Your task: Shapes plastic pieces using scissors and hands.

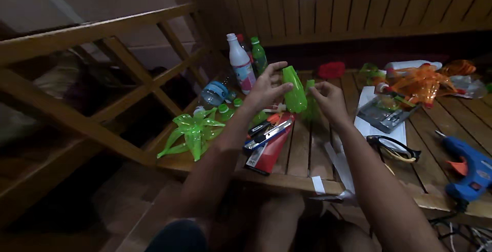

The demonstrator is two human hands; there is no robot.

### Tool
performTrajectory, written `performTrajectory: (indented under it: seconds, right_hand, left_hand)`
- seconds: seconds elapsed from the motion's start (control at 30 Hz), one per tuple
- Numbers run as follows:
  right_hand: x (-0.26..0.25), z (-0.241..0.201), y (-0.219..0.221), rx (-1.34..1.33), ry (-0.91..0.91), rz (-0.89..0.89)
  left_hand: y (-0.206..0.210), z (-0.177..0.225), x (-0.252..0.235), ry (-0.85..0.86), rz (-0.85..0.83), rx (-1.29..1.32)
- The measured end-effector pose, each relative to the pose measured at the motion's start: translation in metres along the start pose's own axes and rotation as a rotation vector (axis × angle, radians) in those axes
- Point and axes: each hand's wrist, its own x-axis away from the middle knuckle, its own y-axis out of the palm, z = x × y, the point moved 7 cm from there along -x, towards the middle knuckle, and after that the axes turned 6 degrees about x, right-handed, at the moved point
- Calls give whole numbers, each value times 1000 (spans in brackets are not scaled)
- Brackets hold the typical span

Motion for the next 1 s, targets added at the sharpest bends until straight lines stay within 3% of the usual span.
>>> performTrajectory:
  seconds: [0.17,0.53,0.7,1.0]
  right_hand:
    - [-1,4,-9,-34,50,55]
    - [-2,7,-18,74,-60,119]
    - [-9,-3,0,188,-106,61]
    - [-66,-5,62,322,-93,-88]
  left_hand:
    - [3,-11,7,55,81,-60]
    - [-17,-22,27,208,435,-39]
    - [-28,-22,32,246,553,-114]
    - [-50,-37,33,203,695,-125]
